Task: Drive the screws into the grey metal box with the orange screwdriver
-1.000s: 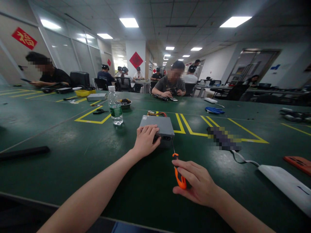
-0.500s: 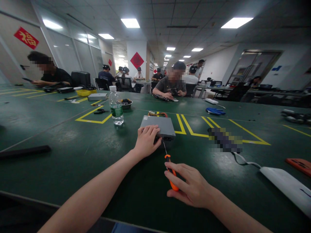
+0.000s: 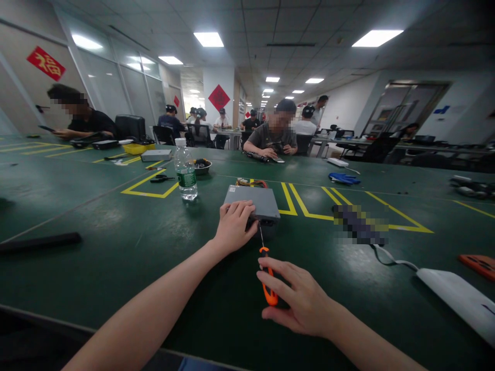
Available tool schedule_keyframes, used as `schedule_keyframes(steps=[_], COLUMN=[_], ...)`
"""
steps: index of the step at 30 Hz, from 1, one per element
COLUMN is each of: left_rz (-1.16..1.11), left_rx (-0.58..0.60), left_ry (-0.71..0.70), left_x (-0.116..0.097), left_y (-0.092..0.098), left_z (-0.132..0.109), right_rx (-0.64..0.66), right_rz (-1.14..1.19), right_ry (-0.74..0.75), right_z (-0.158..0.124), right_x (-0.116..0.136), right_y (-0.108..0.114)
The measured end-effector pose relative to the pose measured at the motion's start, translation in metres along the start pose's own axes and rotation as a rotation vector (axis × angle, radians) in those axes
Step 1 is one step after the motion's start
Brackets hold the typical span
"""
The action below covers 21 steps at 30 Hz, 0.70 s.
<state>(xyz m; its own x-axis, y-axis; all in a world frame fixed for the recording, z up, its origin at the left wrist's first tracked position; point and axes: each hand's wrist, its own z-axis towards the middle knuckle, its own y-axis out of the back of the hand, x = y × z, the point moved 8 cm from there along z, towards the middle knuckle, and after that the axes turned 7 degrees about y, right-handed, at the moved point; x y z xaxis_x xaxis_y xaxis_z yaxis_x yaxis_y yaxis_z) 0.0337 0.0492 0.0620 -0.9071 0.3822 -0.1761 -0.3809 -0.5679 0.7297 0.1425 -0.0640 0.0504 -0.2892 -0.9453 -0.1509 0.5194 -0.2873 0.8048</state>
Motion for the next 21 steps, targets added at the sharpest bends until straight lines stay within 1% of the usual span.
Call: schedule_keyframes(steps=[3,6,8,12,14,16,19,21], left_rz=[-0.002,-0.004,-0.006,-0.004,0.000,0.002,0.001,-0.001], left_rx=[-0.010,-0.018,-0.020,-0.013,-0.017,-0.021,-0.017,-0.016], left_ry=[0.005,0.012,0.010,-0.001,0.003,0.003,-0.005,-0.008], left_x=[0.000,0.000,0.000,0.000,0.001,0.001,-0.001,-0.002], left_y=[-0.001,-0.002,-0.002,-0.003,-0.004,-0.004,-0.004,-0.003], left_z=[0.000,0.000,0.000,-0.001,-0.001,-0.002,-0.002,-0.002], right_rx=[0.069,0.060,-0.002,-0.171,-0.204,-0.183,-0.084,-0.058], right_rz=[0.029,0.002,0.000,0.047,0.067,0.069,0.007,-0.022], right_ry=[0.007,0.025,0.031,-0.027,-0.033,-0.020,0.015,0.018], right_z=[0.001,0.005,0.008,0.008,0.007,0.009,0.015,0.017], right_x=[0.003,0.005,0.003,-0.012,-0.014,-0.011,0.001,0.006], right_y=[-0.008,-0.008,-0.002,0.017,0.022,0.021,0.012,0.007])
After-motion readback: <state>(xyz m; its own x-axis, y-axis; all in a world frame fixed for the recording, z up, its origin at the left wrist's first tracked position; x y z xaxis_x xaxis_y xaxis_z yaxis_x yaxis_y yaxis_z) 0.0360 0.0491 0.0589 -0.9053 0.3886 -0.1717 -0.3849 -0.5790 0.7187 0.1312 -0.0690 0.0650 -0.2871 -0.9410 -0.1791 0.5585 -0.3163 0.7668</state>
